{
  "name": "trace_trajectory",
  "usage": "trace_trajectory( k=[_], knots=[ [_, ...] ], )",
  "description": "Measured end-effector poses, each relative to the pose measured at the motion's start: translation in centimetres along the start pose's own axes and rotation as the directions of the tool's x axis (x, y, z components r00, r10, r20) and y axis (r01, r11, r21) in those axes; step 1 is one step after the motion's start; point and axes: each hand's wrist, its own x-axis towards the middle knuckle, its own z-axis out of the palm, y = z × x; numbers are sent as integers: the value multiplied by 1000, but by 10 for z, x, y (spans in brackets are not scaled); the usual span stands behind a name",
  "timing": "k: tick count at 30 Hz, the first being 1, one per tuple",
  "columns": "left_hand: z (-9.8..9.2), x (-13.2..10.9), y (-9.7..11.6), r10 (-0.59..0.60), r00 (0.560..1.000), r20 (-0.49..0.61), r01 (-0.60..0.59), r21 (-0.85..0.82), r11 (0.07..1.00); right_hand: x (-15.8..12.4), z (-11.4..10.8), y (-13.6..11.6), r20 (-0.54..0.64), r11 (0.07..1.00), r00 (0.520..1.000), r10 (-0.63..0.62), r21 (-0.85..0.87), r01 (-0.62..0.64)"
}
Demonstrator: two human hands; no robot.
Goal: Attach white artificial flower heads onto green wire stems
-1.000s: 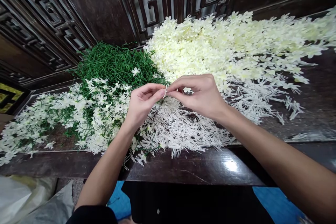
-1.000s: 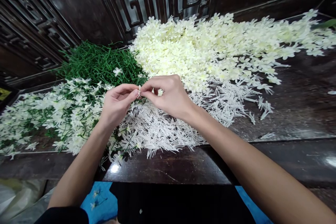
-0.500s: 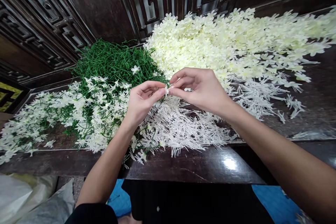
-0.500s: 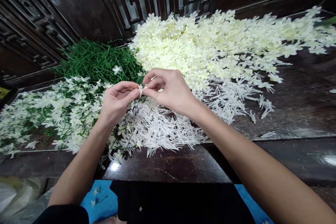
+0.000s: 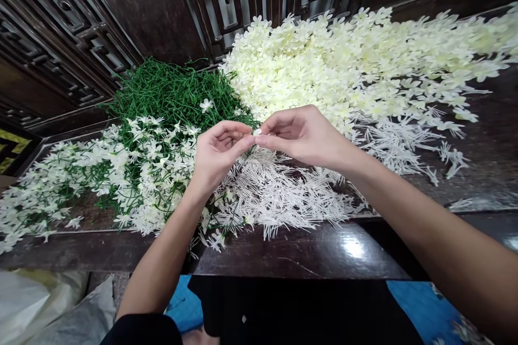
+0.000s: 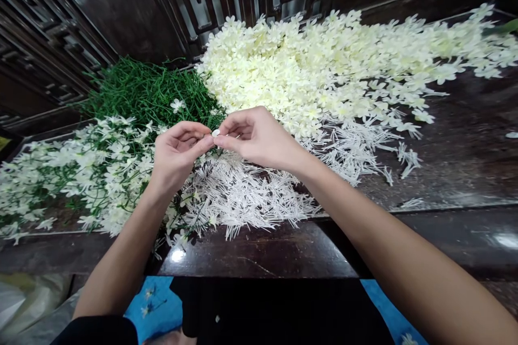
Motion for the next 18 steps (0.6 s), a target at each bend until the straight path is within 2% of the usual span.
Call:
trace_trajectory(
  k=[8, 13, 18],
  knots=[
    [1, -1, 0, -78, 997, -8, 77, -69, 995, 1, -6, -3, -104, 998, 994, 40, -38, -44],
    [2, -2, 4, -31, 999, 36, 30, 36, 999, 1, -9, -2, -131, 999, 991, -15, -51, 8],
    [2, -2, 3, -38, 999, -9, 38, 50, 998, 0, -11, -6, -118, 996, 993, -18, -84, 8]
  ],
)
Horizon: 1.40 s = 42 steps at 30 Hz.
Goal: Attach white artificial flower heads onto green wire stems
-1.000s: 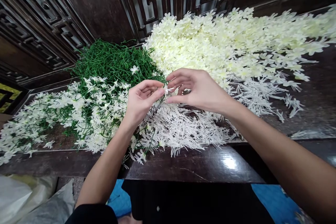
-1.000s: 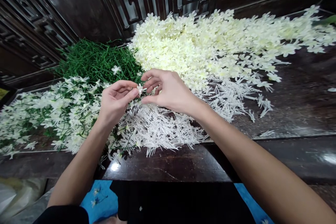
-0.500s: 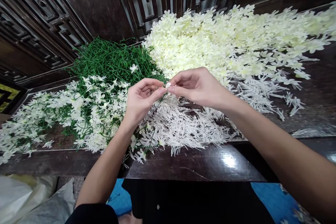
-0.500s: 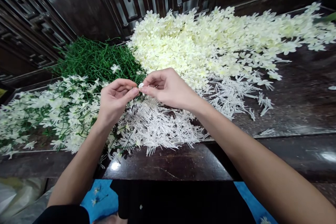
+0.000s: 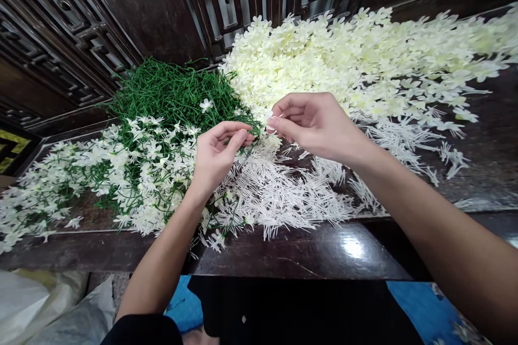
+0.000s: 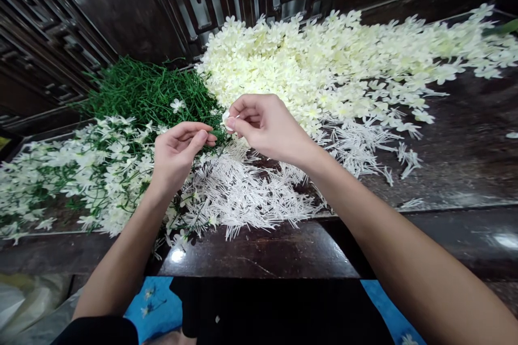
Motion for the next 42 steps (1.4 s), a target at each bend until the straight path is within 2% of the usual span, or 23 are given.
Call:
trace_trajectory(
  k=[5, 12, 18, 33, 42],
  knots=[
    [-1, 0, -4, -19, 1000, 10, 20, -85, 996, -1, 1, 0, 38, 999, 999, 2, -33, -1],
    [1, -1, -1, -24, 997, 68, 30, -83, 996, -1, 5, 2, 46, 999, 999, -17, -42, 19],
    [3, -1, 0, 19, 997, 72, -19, 2, 1000, -3, 8, 0, 40, 997, 999, 2, -76, 2],
    [3, -3, 0, 13, 994, 109, -23, 95, 995, -4, 9, -3, 45, 992, 998, -39, -121, 44],
    [1, -4, -2, 27, 985, 169, -53, 152, 987, -6, 10, 0, 68, 956, 993, -92, -271, 107]
  ],
)
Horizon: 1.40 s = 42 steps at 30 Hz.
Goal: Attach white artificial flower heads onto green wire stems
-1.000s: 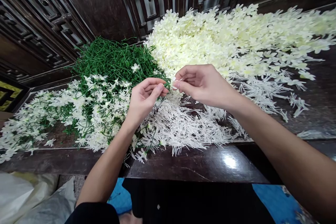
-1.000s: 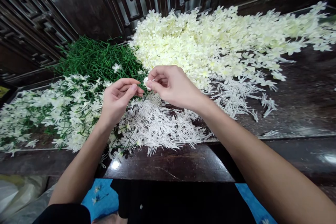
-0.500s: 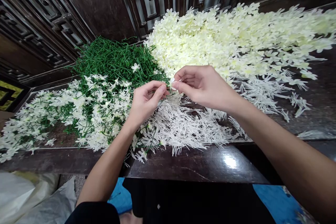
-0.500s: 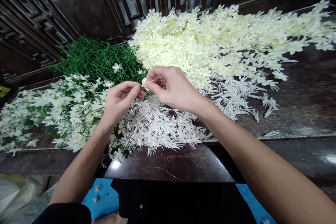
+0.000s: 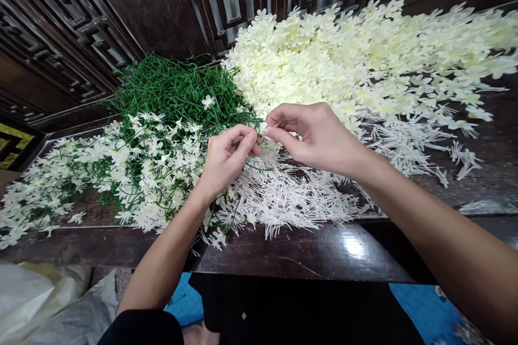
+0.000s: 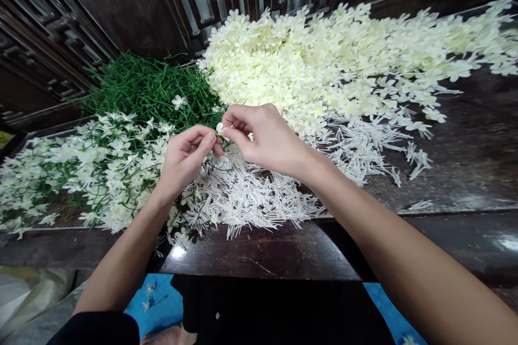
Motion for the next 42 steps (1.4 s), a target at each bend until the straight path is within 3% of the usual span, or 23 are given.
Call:
trace_trajectory(
  k=[13, 18, 25, 42],
  knots=[
    [-2, 2, -1, 29, 999, 22, -31, 81, 996, 0, 4, 5, 68, 990, 988, -137, -20, 139],
    [-4, 3, -3, 41, 998, 41, -43, 46, 998, -1, 4, 1, 85, 994, 990, -109, 30, 107],
    [-4, 3, 2, 45, 996, 80, -48, 33, 998, 0, -5, 1, 103, 990, 994, 22, 139, -37],
    [-2, -1, 7, -10, 1000, 21, 10, -21, 1000, -1, -2, 1, 37, 997, 999, 0, 71, -3]
  ],
)
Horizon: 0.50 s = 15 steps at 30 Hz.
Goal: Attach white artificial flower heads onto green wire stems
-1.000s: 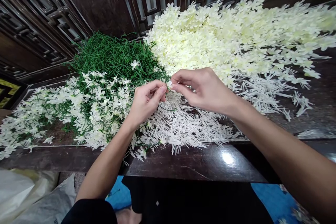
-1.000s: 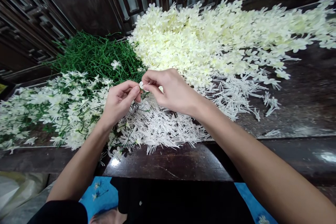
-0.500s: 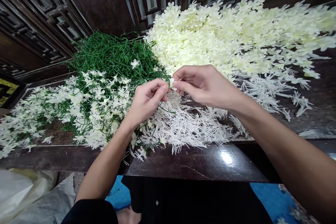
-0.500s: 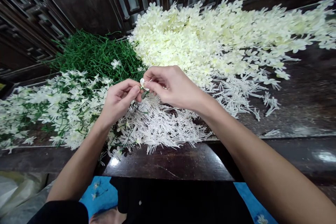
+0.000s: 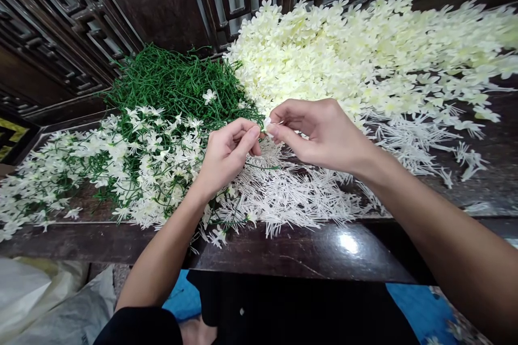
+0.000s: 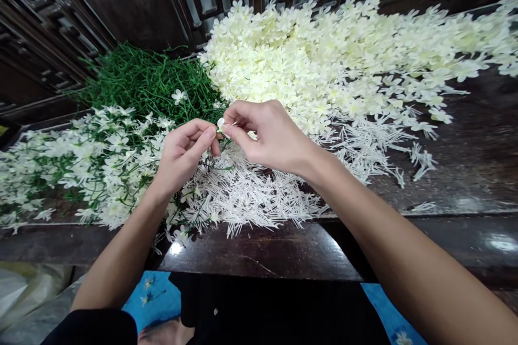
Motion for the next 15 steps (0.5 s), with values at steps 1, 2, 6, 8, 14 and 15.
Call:
trace_trajectory(
  k=[1, 2, 6, 8, 14, 15],
  knots=[
    [0, 0, 1, 1, 1000, 2, -1, 1, 1000, 0, 0, 0, -1, 1000, 1000, 3, 7, -3],
    [0, 0, 1, 3, 1000, 4, -3, 3, 1000, 0, 0, -1, 0, 1000, 1000, 5, 12, -5],
    [0, 0, 2, 4, 1000, 5, -4, 12, 1000, 0, -1, -2, -9, 999, 1000, -19, 42, 19],
    [1, 1, 1, 0, 1000, 4, 0, 17, 1000, 0, -1, -2, -18, 998, 999, -31, 58, 32],
    [-1, 1, 1, 4, 1000, 11, -5, 28, 1000, 0, -1, -1, -42, 997, 998, -43, 68, 46],
    [-1, 1, 2, 2, 1000, 17, -2, 25, 1000, 0, 0, -1, -41, 997, 998, -39, 63, 41]
  ],
)
